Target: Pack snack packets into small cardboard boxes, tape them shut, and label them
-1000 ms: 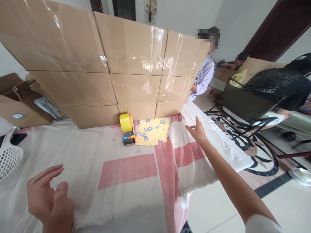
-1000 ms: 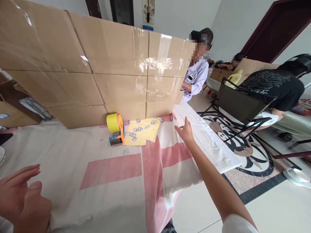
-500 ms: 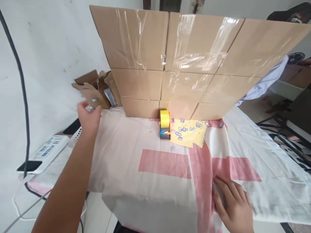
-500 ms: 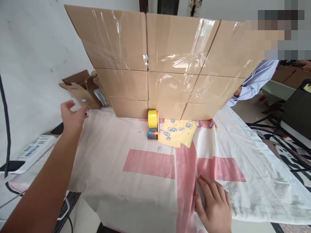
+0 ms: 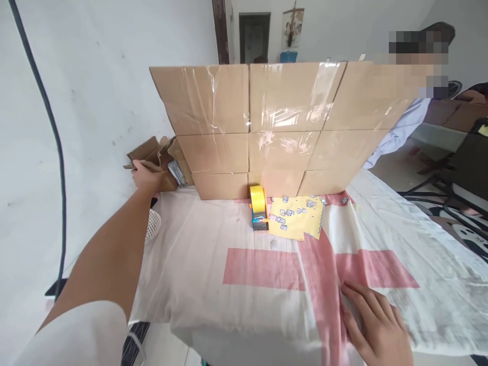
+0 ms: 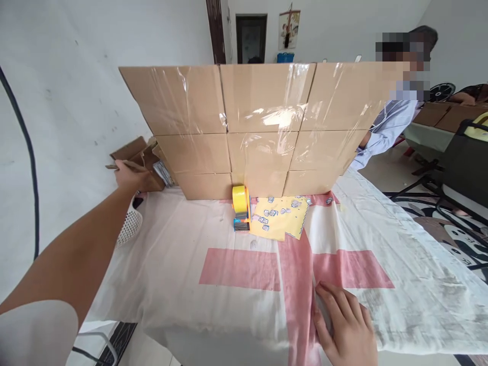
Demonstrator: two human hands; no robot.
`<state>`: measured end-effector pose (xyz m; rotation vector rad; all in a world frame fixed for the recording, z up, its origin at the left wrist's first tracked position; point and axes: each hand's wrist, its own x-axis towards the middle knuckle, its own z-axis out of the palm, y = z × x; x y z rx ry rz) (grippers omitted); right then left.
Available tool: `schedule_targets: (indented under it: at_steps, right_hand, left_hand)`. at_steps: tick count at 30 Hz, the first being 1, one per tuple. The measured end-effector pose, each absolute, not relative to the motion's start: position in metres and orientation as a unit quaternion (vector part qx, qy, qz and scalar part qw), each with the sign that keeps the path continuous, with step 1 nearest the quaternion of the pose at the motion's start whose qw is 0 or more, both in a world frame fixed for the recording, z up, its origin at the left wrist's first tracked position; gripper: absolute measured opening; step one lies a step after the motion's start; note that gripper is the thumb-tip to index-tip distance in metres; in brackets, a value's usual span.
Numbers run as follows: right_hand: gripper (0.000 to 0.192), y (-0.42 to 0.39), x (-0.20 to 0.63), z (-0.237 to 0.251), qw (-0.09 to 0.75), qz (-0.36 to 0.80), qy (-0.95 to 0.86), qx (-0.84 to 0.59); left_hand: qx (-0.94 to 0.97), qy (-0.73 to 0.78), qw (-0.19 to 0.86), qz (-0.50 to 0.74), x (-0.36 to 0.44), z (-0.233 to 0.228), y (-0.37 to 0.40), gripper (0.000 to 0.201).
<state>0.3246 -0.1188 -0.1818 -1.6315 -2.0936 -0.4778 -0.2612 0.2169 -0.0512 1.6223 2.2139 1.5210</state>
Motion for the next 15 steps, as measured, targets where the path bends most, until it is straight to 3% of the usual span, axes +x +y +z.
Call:
schedule_targets:
  at_steps: [5,10,15]
  right_hand:
    - [0.028,-0.119,0.324,-0.184,0.241,-0.179,-0.750,-0.589]
    - [0.028,-0.119,0.322,-0.190,0.263,-0.164,-0.726,-0.614]
    - [0.037,-0.105,0.325,-0.180,0.301,-0.064,-0.727,-0.614]
  left_hand:
    - [0.426,0.724,-0.024,0.542,-0.263,-0.017,0.196,0.072]
    - [0.422,0.612,-0.158,0.650,-0.245,0.018,0.128,0.072]
    - [0.400,0.491,-0.214,0.744,-0.173,-0.028,0.018,0.094]
